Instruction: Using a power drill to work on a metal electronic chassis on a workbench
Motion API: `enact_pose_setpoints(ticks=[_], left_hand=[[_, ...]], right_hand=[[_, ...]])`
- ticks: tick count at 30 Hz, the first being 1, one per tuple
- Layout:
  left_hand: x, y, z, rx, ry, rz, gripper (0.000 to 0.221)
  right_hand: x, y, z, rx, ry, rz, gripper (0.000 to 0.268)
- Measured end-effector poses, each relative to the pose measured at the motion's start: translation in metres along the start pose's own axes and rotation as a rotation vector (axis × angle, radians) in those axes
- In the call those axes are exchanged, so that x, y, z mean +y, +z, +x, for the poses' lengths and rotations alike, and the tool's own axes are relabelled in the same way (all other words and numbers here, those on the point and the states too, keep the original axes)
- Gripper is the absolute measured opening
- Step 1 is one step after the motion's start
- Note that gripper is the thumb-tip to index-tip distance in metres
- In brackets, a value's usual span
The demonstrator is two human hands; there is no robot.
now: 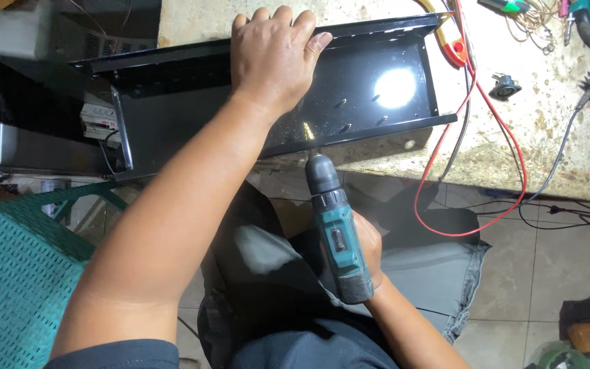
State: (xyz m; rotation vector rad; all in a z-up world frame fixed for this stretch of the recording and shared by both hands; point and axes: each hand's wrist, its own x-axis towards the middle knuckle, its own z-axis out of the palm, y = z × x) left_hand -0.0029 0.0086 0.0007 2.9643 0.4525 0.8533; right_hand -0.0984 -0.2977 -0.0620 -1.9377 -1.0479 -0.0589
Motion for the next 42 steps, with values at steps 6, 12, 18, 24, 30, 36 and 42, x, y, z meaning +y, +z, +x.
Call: enact_pose_setpoints(ticks=[6,12,18,24,30,36,42], left_hand=[[-0.001,0.001,0.001,0.022,0.009,-0.014,0.034],[-0.002,-0.001,0.000,0.030,0.021,-0.026,0.036],[0.000,-0.002,0.001,0.024,0.011,-0.022,0.036],[0.001,-0.002,0.001,0.017,-0.001,-0.020,0.036],[0.002,-0.004,0.001,0.023,0.008,-0.022,0.035],[0.003,-0.005,0.001,0.020,0.019,-0.015,0.033],[0.002,-0.004,0.001,0.014,0.008,-0.014,0.037]], right_hand=[[0.002,0.003,0.000,0.004,0.014,0.007,0.025],[0.004,0.005,0.001,-0.002,0.024,0.012,0.025],[0.006,0.000,-0.003,-0.007,0.024,0.027,0.025],[0.006,0.000,-0.003,-0.018,0.019,0.036,0.025],[0.007,-0.005,-0.005,-0.012,0.023,0.035,0.025],[0.007,-0.002,-0.002,-0.006,0.033,0.031,0.025],[0.005,-0.002,0.001,0.002,0.030,0.032,0.025]])
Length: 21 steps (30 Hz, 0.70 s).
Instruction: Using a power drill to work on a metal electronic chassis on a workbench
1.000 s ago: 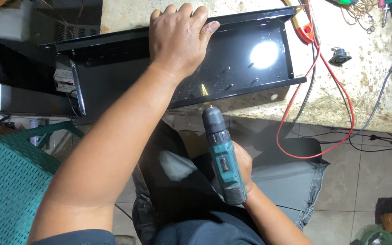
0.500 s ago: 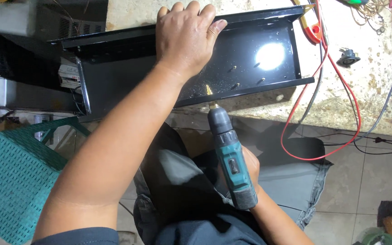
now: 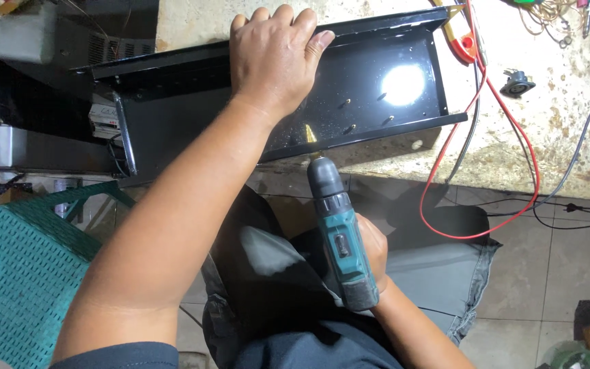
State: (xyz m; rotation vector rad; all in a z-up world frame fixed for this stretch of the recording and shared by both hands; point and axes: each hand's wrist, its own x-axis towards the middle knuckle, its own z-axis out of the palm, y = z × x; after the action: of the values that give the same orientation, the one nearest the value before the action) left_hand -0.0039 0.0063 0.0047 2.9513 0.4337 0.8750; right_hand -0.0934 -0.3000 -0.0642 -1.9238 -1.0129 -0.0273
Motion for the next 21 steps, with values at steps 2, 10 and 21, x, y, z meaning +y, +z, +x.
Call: enact_pose_setpoints(ticks=[2,10,21], left_hand=[[0.000,0.001,0.001,0.001,-0.003,0.009,0.038],[0.001,0.003,-0.001,0.012,-0.007,0.008,0.036],[0.003,0.002,0.000,0.050,-0.013,0.007,0.033]], right_hand=[[0.001,-0.002,0.000,-0.002,-0.003,-0.002,0.025],[-0.002,-0.005,-0.005,-0.009,-0.004,-0.007,0.025],[0.006,0.000,-0.017,-0.013,0.027,-0.059,0.019]])
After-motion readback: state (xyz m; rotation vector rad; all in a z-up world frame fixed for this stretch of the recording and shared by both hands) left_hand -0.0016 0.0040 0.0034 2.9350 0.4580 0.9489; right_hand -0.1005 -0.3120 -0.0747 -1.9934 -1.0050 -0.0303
